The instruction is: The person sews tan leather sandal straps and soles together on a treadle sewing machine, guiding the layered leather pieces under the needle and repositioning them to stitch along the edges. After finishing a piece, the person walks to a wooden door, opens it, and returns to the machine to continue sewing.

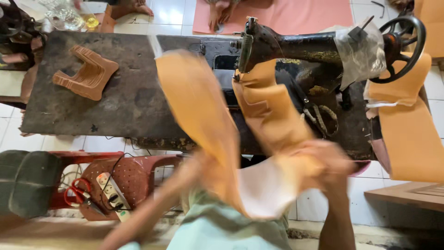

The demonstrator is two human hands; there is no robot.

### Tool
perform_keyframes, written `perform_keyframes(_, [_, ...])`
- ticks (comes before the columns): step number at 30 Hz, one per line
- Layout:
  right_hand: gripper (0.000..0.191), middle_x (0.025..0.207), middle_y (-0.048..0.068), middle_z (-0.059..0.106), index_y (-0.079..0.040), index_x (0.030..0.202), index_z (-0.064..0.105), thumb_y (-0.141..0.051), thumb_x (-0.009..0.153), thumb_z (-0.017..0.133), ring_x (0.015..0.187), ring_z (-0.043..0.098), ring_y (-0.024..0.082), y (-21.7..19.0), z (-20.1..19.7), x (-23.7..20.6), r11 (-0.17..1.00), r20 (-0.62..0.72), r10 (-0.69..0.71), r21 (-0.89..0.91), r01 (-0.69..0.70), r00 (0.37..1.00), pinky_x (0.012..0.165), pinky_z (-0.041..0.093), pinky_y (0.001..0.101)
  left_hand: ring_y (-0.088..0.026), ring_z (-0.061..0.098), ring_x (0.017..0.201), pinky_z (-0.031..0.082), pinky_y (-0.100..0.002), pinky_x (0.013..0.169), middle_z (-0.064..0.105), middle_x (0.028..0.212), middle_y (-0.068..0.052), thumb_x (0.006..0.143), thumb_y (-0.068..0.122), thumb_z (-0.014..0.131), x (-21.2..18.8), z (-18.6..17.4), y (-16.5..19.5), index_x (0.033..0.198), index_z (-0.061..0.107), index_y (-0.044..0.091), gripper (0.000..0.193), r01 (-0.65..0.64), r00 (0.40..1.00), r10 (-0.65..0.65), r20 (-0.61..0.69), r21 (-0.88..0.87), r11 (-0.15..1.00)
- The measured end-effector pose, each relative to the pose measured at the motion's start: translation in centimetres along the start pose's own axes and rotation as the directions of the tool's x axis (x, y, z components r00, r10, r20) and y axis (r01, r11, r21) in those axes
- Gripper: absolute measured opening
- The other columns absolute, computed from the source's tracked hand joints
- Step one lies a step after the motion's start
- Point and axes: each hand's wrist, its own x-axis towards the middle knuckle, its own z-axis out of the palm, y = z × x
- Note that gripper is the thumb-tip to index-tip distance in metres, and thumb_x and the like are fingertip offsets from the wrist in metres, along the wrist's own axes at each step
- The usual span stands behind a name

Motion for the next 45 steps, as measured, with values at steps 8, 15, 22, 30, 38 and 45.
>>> perform_keyframes(8, [0.036, 0.123, 0.014, 0.075, -0.003, 0.121, 0.073, -0.009, 0.085, 0.077, 0.112, 0.074, 0.026, 1.9, 0.5, -0.7, 0.95, 0.328, 0.083, -0.313, 0.025, 0.941, 0.096, 0.058, 0.0339, -0.038, 0.066, 0.102, 0.055, -0.048, 0.084, 0.062, 0.123, -0.019, 0.093, 0.031, 0.067, -3.4, 11.8, -3.3, 0.125, 0.068, 0.013, 0.037, -0.345, 0.825, 0.012, 0.565, 0.487, 0.803])
perform_keyframes(15, [0.037, 0.122, 0.016, 0.071, -0.001, 0.115, 0.07, -0.02, 0.084, 0.076, 0.115, 0.067, 0.033, 1.2, 4.5, -1.9, 0.985, 0.496, -0.04, -0.125, 0.117, 0.867, 0.101, 0.044, 0.0542, -0.036, 0.069, 0.081, 0.054, -0.048, 0.07, 0.071, 0.087, -0.013, 0.1, 0.021, 0.065, -2.8, -1.2, 2.0, 0.098, 0.068, 0.009, 0.012, 0.01, 0.829, 0.451, -0.332, 0.814, 0.581])
perform_keyframes(22, [0.02, 0.107, 0.012, 0.08, -0.005, 0.11, 0.076, -0.017, 0.095, 0.07, 0.09, 0.08, 0.023, 4.0, 4.3, 5.0, 0.986, 0.49, 0.116, -0.165, -0.039, 0.864, 0.081, 0.062, 0.0333, -0.035, 0.061, 0.102, 0.052, -0.045, 0.08, 0.066, 0.108, -0.015, 0.091, 0.043, 0.077, 12.5, -2.0, 10.8, 0.103, 0.068, 0.001, 0.045, -0.023, 0.597, 0.729, -0.334, 0.901, 0.432])
perform_keyframes(30, [0.049, 0.105, 0.019, 0.073, 0.008, 0.128, 0.06, -0.035, 0.106, 0.068, 0.088, 0.072, 0.021, 18.6, 9.9, 21.7, 0.846, 0.253, 0.393, 0.276, -0.455, 0.884, 0.08, 0.057, 0.0379, -0.034, 0.054, 0.109, 0.045, -0.046, 0.089, 0.062, 0.109, -0.015, 0.086, 0.037, 0.077, 16.2, -2.2, 9.4, 0.085, 0.072, 0.003, 0.034, -0.077, 0.601, 0.745, -0.288, 0.908, 0.413])
perform_keyframes(38, [0.064, 0.12, 0.014, 0.073, -0.014, 0.151, 0.033, -0.051, 0.101, 0.048, 0.11, 0.075, 0.024, 15.4, 12.2, 25.3, 0.304, 0.213, -0.063, 0.935, -0.185, 0.975, 0.093, 0.063, 0.0414, -0.031, 0.056, 0.111, 0.045, -0.044, 0.092, 0.063, 0.103, -0.012, 0.087, 0.033, 0.075, 10.2, 1.0, 8.2, 0.086, 0.07, 0.004, 0.03, -0.065, 0.594, 0.754, -0.28, 0.918, 0.392])
perform_keyframes(45, [0.036, 0.103, 0.009, 0.078, 0.001, 0.116, 0.073, -0.03, 0.097, 0.072, 0.093, 0.072, 0.017, 12.8, 8.3, 19.2, 0.974, 0.101, 0.212, -0.102, -0.202, 0.972, 0.083, 0.056, 0.0296, -0.03, 0.062, 0.097, 0.045, -0.045, 0.085, 0.067, 0.088, -0.006, 0.086, 0.035, 0.082, 8.7, 0.7, 10.5, 0.097, 0.068, 0.005, 0.036, -0.079, 0.65, 0.624, -0.434, 0.778, 0.623])
